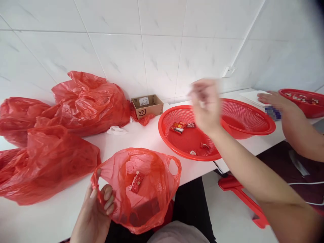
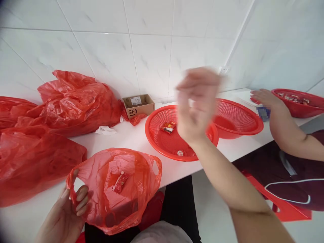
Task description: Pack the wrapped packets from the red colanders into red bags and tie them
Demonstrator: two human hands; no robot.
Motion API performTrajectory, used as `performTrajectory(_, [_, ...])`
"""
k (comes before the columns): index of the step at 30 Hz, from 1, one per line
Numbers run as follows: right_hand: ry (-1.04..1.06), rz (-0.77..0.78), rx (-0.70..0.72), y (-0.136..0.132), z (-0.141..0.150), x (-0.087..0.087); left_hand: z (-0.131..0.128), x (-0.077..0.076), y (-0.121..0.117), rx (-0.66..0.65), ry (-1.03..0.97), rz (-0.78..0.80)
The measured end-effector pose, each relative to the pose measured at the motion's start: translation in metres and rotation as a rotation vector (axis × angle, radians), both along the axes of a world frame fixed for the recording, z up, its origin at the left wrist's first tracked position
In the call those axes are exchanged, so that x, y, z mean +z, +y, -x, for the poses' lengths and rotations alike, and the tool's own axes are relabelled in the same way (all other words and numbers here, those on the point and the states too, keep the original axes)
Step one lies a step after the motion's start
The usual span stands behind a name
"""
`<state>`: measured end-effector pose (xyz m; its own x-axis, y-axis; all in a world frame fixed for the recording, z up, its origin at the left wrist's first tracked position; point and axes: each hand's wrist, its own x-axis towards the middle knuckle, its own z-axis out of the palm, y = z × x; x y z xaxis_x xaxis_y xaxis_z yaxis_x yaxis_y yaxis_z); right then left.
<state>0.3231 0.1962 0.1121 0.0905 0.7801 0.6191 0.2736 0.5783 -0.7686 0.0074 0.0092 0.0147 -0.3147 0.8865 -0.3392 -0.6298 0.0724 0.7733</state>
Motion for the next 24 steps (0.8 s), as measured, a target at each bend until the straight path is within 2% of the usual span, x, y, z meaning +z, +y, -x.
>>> performTrajectory(2, [-0.366, 0.143, 0.04, 0.021, 0.006, -0.015, -0.004, 0.005, -0.001, -0.009, 0.012, -0.008])
performTrajectory(5, [-1.032, 0.483, 0.088, 0.05, 0.009, -0.047, -0.013, 0.016, 0.0, -0.045, -0.061, -0.008])
performTrajectory(7, [-1.241, 0.62, 0.103, 0.062, 0.007, -0.069, -0.018, 0.024, 0.002, -0.066, -0.126, -0.004])
performTrajectory(9, [-1.261, 0.659, 0.122, 0.069, 0.003, -0.085, -0.022, 0.03, 0.006, -0.075, -0.177, -0.004])
performTrajectory(11, [-1.256, 0.684, 0.129, 0.072, 0.0, -0.093, -0.023, 0.033, 0.01, -0.088, -0.217, -0.016])
performTrajectory(14, [-1.144, 0.695, 0.109, 0.072, -0.003, -0.091, -0.022, 0.031, 0.016, -0.1, -0.26, -0.044])
performTrajectory(19, [-0.827, 0.687, 0.145, 0.06, -0.009, -0.055, -0.019, 0.02, 0.025, -0.099, -0.294, -0.05])
performTrajectory(21, [-0.659, 0.668, 0.219, 0.043, -0.004, -0.041, -0.018, 0.016, 0.027, -0.084, -0.316, -0.067])
performTrajectory(24, [-0.194, 0.676, 0.511, 0.001, 0.021, -0.035, -0.017, 0.014, 0.03, -0.054, -0.339, -0.091])
